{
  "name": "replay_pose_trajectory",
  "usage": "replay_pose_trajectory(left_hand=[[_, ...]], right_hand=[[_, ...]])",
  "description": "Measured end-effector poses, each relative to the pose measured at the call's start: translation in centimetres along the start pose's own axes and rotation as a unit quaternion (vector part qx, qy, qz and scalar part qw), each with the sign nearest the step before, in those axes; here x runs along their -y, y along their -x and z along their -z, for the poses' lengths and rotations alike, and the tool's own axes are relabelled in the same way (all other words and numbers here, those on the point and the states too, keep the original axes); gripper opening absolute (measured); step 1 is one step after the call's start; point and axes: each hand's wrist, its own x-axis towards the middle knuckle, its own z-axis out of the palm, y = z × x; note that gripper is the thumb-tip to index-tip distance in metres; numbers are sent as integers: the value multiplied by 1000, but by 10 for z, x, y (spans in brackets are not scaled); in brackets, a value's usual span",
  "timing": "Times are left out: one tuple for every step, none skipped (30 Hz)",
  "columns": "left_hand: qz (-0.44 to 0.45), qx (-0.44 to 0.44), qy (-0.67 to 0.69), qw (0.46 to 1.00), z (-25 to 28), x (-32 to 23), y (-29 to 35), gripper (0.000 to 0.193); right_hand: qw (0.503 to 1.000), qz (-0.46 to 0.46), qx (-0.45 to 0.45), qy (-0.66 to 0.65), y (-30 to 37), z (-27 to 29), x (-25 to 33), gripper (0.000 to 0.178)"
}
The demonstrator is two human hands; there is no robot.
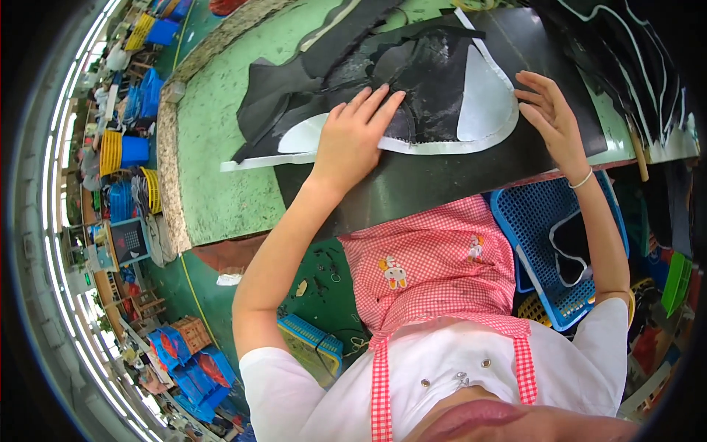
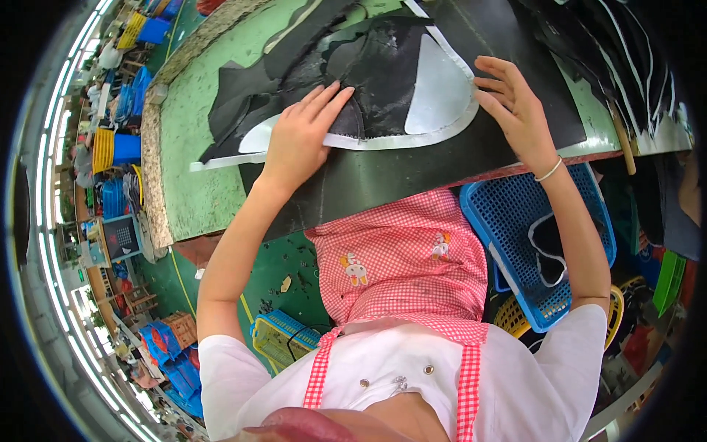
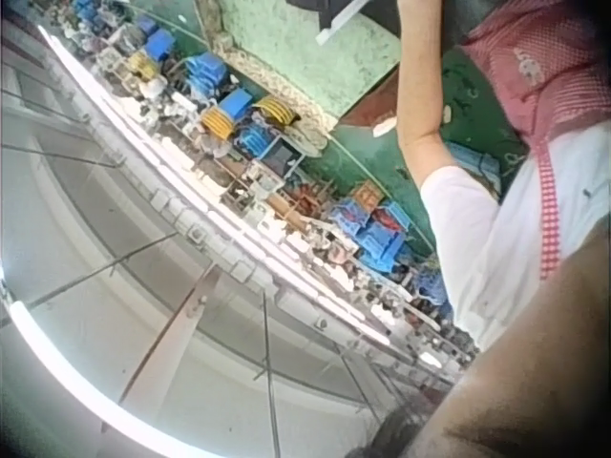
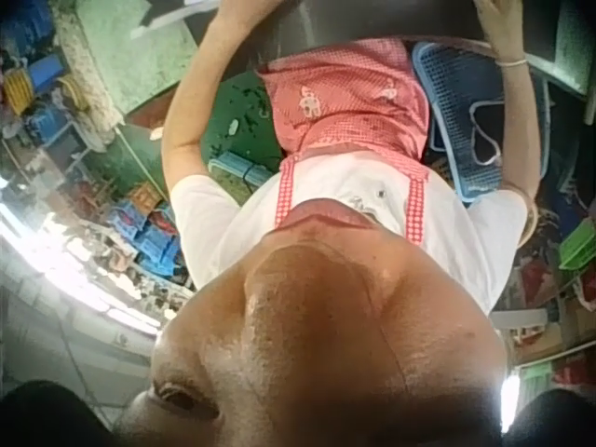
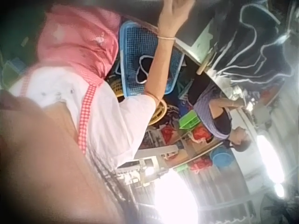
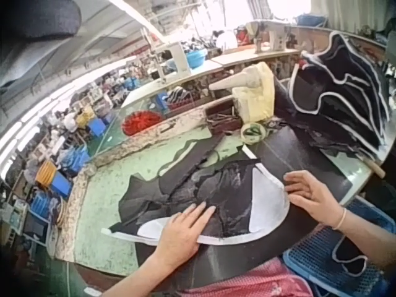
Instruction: Manually aligning and assembling leather shoe upper components and white lining materials at a factory workbench.
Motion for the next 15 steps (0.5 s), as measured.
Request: replay_pose_trajectory(left_hand=[[2, -6, -4, 1000, 6, 5, -4, 62], [90, -21, 118, 989, 15, 8, -9, 48], [174, -36, 237, 955, 28, 10, -14, 36], [267, -30, 267, 925, 51, 13, -22, 21], [387, -13, 314, 867, 73, 14, -27, 32], [395, -106, 514, 755, 80, 16, -27, 35], [381, -190, 680, 597, 86, 16, -25, 38], [355, -205, 726, 552, 93, 13, -27, 39], [327, -219, 769, 503, 102, 7, -27, 40], [331, -239, 737, 538, 104, -3, -25, 45], [328, -238, 737, 540, 103, -10, -22, 45], [329, -241, 735, 541, 100, -15, -17, 44], [331, -246, 733, 541, 98, -17, -12, 44], [339, -272, 729, 529, 92, -17, -8, 46], [340, -270, 729, 529, 88, -14, -4, 46]], right_hand=[[1000, 4, -10, -23, -3, 3, -1, 43], [999, 10, -23, -21, -5, 4, -3, 41], [999, 16, -19, -21, -9, 6, -4, 41], [999, -3, -2, -45, -11, 8, -4, 39], [997, -24, 8, -67, -10, 11, -2, 37], [996, -55, 38, -66, -12, 11, 4, 35], [996, -52, 35, -69, -15, 0, 15, 35], [992, -39, 81, -90, -18, -17, 29, 36], [986, -25, 125, -111, -21, -34, 43, 37], [976, -4, 152, -156, -22, -51, 52, 38], [963, 15, 180, -201, -23, -66, 59, 39], [952, 9, 208, -224, -24, -74, 70, 39], [940, 4, 238, -246, -25, -80, 84, 39], [922, -26, 277, -268, -25, -83, 87, 41], [947, -14, 247, -206, -26, -84, 99, 47]])
